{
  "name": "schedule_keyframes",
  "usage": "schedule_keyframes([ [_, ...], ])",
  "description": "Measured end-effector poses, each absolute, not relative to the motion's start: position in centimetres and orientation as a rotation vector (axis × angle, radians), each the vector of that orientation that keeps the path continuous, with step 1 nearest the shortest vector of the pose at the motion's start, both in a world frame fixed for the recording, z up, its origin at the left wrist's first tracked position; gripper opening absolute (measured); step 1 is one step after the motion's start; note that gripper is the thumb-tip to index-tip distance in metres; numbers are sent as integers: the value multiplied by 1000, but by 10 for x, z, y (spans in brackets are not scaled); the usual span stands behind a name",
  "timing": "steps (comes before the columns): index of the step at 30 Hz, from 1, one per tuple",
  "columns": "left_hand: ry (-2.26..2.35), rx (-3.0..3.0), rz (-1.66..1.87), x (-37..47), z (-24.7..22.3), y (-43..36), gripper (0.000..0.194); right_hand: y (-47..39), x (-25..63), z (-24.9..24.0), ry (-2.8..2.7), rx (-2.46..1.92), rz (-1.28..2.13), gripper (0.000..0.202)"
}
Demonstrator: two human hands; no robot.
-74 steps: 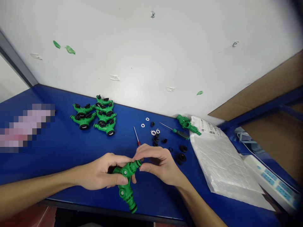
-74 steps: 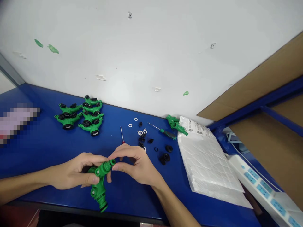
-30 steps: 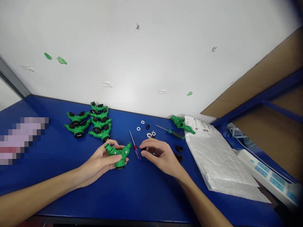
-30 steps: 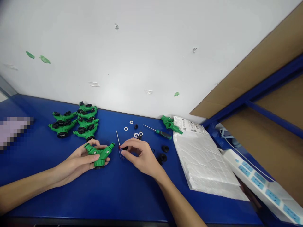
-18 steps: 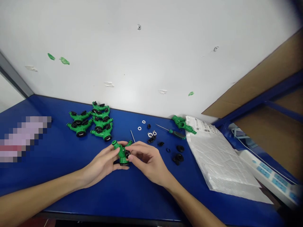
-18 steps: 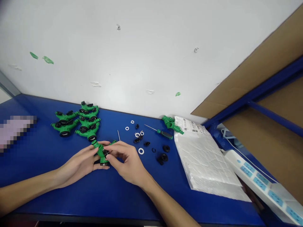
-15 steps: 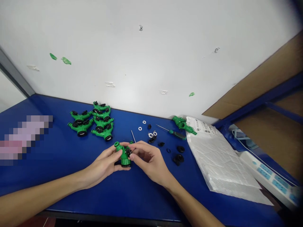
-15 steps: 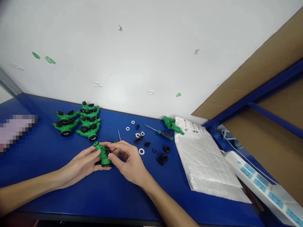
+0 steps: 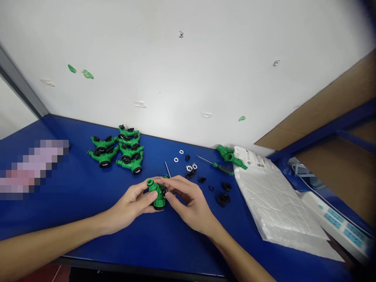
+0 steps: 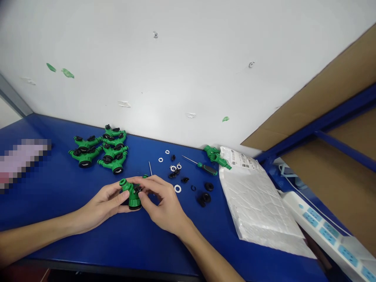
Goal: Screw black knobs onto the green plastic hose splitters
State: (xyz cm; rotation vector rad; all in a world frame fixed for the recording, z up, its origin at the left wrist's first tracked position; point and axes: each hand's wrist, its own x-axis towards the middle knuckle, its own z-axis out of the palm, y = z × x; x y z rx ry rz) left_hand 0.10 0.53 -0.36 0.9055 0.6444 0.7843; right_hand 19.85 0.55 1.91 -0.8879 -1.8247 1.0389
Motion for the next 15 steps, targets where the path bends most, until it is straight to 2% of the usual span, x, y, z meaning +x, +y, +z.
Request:
schedule_keyframes([
  [7, 671, 894, 805, 2, -1, 3, 34, 6, 203, 17, -1533, -818, 1250, 8],
  [13, 696, 929, 800, 1, 0, 4, 28, 5, 198, 14, -1565, -838, 1131, 21],
  [15, 695, 917, 797, 1, -1, 4, 30, 4, 197, 12, -1564, -854, 1094, 18],
])
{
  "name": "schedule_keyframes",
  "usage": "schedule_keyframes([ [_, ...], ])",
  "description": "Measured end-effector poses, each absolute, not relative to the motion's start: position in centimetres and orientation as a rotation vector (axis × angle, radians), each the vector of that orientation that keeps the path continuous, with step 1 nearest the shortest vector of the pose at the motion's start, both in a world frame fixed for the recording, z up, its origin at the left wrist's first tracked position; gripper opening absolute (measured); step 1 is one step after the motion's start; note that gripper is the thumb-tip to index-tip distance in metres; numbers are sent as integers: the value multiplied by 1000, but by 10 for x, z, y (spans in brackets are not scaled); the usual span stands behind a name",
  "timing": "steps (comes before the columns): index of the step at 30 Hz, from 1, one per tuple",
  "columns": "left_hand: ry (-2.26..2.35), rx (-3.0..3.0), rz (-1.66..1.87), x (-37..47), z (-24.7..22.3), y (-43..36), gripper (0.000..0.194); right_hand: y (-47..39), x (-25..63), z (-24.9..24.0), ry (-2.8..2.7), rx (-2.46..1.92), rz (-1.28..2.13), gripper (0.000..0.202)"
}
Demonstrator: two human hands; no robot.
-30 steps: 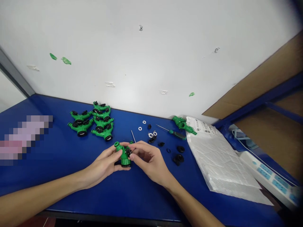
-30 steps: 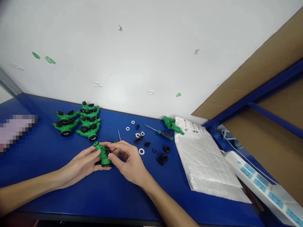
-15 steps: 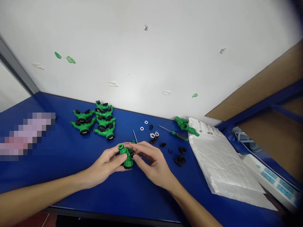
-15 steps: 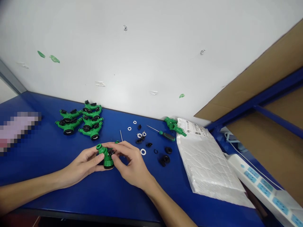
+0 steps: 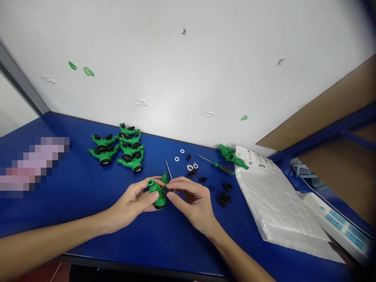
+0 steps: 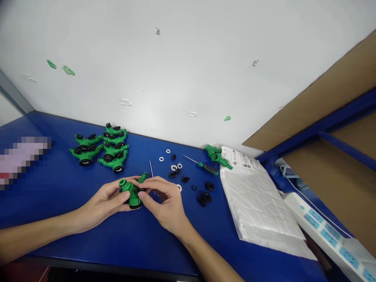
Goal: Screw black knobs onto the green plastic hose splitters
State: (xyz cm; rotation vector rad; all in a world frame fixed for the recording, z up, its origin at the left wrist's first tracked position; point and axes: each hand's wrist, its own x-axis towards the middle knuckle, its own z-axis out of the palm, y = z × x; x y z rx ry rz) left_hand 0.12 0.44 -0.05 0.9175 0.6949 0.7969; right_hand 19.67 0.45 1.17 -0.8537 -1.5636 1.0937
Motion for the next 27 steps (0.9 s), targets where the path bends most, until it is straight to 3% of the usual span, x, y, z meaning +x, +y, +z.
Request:
schedule_keyframes([
  [7, 763, 918, 803, -2, -1, 5, 33, 3, 195, 6, -1614, -974, 967, 6],
  [12, 770, 948, 836, -2, 1, 5, 30, 2, 197, 12, -1724, -931, 829, 18],
  [17, 817, 953, 858, -1, 1, 4, 30, 1, 193, 8, -1529, -892, 962, 10],
  [23, 840, 942, 817, -3, -3, 5, 45, 1, 188, 2, -1457, -823, 1103, 13],
  [27, 826, 958, 855, -2, -3, 5, 37, -1, 188, 2, -1445, -807, 1132, 13],
])
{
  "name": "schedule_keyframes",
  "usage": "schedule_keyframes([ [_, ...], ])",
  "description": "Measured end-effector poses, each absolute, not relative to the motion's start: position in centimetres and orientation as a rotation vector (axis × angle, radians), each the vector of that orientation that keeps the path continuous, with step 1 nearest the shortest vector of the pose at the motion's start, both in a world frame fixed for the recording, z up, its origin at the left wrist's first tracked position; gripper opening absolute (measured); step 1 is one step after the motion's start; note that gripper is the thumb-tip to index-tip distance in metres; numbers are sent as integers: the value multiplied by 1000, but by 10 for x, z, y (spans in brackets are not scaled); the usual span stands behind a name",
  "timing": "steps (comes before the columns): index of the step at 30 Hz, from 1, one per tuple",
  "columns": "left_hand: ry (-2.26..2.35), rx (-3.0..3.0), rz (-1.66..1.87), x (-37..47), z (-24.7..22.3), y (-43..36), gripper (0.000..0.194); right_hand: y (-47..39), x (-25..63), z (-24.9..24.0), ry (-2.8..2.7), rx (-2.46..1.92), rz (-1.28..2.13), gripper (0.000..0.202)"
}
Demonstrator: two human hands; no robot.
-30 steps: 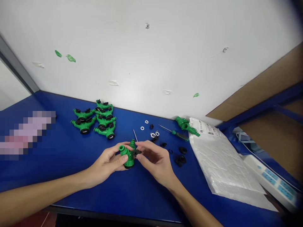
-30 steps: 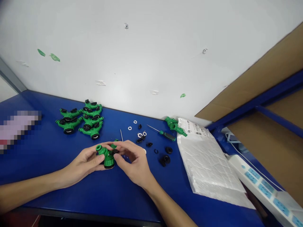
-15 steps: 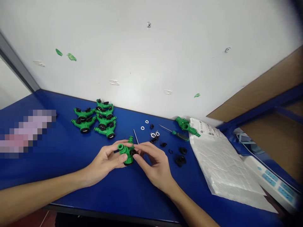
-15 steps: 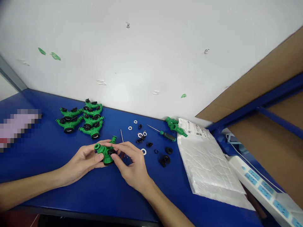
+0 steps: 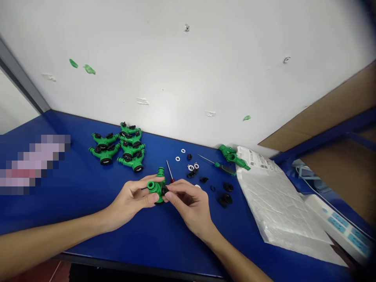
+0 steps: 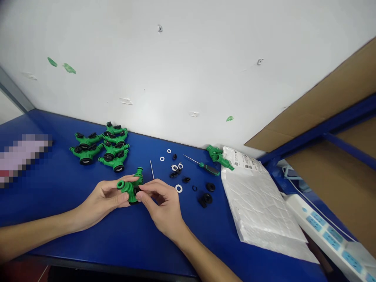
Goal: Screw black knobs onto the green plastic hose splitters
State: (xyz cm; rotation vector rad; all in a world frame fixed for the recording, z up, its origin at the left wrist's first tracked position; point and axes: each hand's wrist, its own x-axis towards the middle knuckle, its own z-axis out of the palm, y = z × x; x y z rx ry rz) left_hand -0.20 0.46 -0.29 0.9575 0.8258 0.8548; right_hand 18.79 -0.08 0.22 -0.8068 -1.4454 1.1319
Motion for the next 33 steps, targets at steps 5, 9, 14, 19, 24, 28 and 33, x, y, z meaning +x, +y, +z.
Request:
schedule_keyframes([
  [5, 801, 1005, 909, 0, -3, 4, 30, -4, 186, -1, -1415, -855, 1155, 6],
  [9, 824, 1084, 915, -1, -3, 4, 19, -4, 186, -1, -1512, -872, 1035, 4],
  [14, 837, 1073, 881, -2, -6, 4, 25, -3, 190, 2, -1697, -854, 828, 5],
  [19, 854, 1163, 920, -2, -9, 3, 19, -2, 191, 2, -1672, -843, 896, 8],
  [24, 818, 980, 812, -1, -3, 4, 42, 0, 197, 7, -1846, -789, 563, 21],
  [28, 756, 889, 765, 0, 3, 4, 44, -1, 201, 12, -1935, -833, 462, 26],
  [33, 832, 969, 780, 0, 1, 4, 36, -4, 195, 16, -1881, -811, 588, 24],
])
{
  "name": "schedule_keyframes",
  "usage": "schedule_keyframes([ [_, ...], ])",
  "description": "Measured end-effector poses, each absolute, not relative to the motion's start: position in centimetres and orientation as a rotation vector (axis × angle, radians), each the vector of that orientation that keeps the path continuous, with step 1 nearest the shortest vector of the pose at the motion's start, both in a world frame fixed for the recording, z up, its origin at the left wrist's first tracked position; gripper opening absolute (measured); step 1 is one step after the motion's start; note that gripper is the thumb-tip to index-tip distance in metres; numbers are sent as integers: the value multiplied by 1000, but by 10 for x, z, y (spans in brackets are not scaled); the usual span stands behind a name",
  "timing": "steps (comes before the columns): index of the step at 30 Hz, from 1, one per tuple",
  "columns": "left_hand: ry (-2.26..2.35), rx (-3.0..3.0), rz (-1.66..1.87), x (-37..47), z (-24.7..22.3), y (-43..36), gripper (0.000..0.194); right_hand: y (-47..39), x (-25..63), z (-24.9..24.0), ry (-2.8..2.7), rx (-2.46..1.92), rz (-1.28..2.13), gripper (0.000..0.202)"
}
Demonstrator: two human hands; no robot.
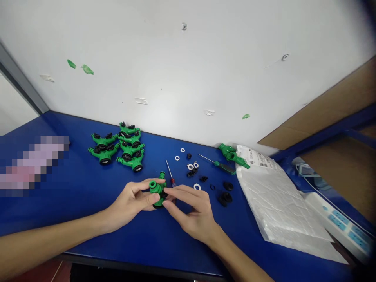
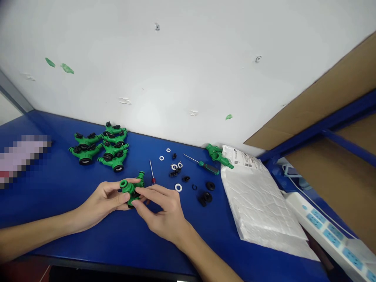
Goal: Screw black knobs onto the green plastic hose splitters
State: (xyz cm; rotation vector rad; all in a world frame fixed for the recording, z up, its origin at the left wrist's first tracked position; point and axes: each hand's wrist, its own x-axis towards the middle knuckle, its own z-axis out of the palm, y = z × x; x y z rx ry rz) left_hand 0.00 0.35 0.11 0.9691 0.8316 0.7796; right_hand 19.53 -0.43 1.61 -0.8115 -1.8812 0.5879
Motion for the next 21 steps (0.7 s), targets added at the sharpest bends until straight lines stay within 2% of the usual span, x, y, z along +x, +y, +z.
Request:
schedule_keyframes([
  [4, 823, 1020, 795, 1, -1, 3, 29, -5, 191, 19, -1860, -872, 603, 15],
  [10, 823, 992, 823, 1, 1, 4, 33, -7, 192, 11, -1753, -953, 784, 33],
  [16, 852, 1045, 827, 0, 0, 2, 37, -5, 196, 12, -1837, -878, 663, 30],
  [21, 868, 1061, 855, -1, 0, 2, 35, -7, 194, 12, -1804, -894, 745, 28],
])
